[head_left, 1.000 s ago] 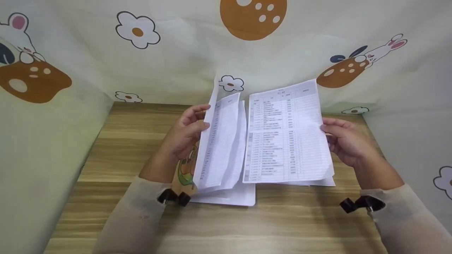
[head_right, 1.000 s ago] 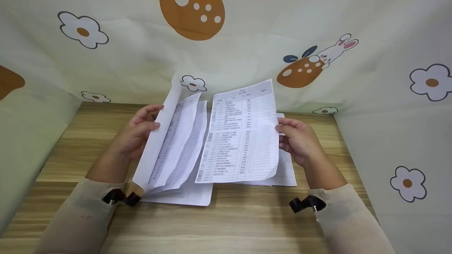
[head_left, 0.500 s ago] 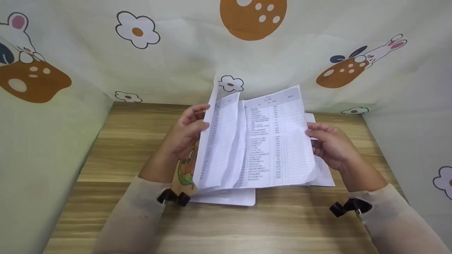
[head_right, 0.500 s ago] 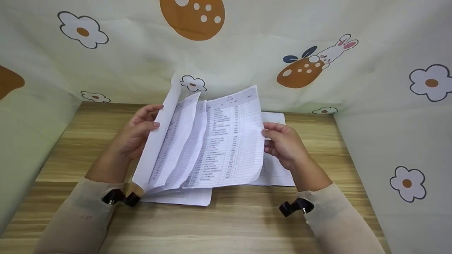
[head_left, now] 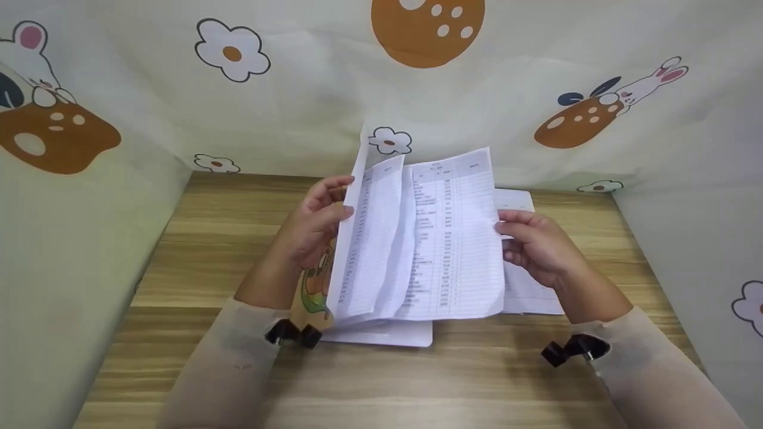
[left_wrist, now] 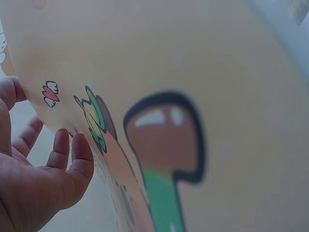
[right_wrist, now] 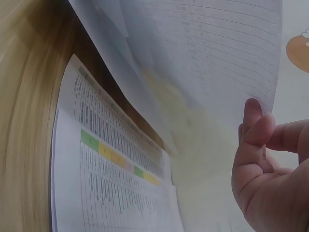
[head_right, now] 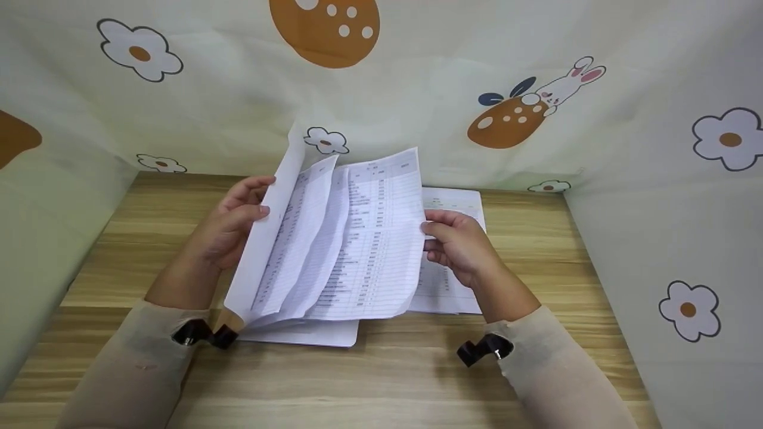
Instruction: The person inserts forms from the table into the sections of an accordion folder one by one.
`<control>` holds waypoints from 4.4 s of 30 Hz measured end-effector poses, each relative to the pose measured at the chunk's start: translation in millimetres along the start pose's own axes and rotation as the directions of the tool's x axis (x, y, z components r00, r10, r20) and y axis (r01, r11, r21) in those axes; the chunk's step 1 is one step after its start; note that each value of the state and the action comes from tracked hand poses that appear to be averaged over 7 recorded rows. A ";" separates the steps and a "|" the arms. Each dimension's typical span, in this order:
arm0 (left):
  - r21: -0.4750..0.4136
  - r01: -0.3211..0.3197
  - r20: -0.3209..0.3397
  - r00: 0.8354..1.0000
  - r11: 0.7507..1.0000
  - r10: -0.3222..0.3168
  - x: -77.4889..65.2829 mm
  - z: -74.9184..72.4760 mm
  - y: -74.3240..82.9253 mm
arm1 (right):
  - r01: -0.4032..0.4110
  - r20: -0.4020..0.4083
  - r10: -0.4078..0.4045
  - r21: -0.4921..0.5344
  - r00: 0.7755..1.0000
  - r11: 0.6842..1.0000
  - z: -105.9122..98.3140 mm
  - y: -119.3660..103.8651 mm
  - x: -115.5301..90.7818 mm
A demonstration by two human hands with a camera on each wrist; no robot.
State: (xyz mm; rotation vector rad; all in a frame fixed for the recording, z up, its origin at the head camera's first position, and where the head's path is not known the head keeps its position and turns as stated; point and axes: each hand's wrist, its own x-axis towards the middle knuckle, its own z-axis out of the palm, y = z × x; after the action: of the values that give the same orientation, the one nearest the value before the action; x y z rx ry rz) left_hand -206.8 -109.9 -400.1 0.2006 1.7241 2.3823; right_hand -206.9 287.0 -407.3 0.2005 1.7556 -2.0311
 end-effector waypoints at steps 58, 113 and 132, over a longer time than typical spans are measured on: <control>0.018 -0.007 0.003 1.000 1.000 0.007 0.2 3.2 -0.4 | 0.135 -0.004 -0.150 -0.408 0.989 0.903 80.4 26.7 43.9; -0.055 -0.028 -0.053 0.998 0.998 0.025 -1.6 2.8 1.1 | -0.001 -0.201 -0.143 -0.584 0.969 0.812 7.1 36.8 42.6; -0.051 -0.028 -0.047 0.999 0.998 0.026 -1.2 3.1 1.7 | -0.184 -0.357 -0.095 -0.670 0.929 0.719 -79.7 47.3 58.4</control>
State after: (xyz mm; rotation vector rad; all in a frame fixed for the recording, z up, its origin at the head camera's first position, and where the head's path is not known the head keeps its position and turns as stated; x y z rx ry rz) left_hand -205.1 -107.8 -397.6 0.1637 1.6881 2.4663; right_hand -253.1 345.9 -487.2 0.3934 2.5939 -1.1956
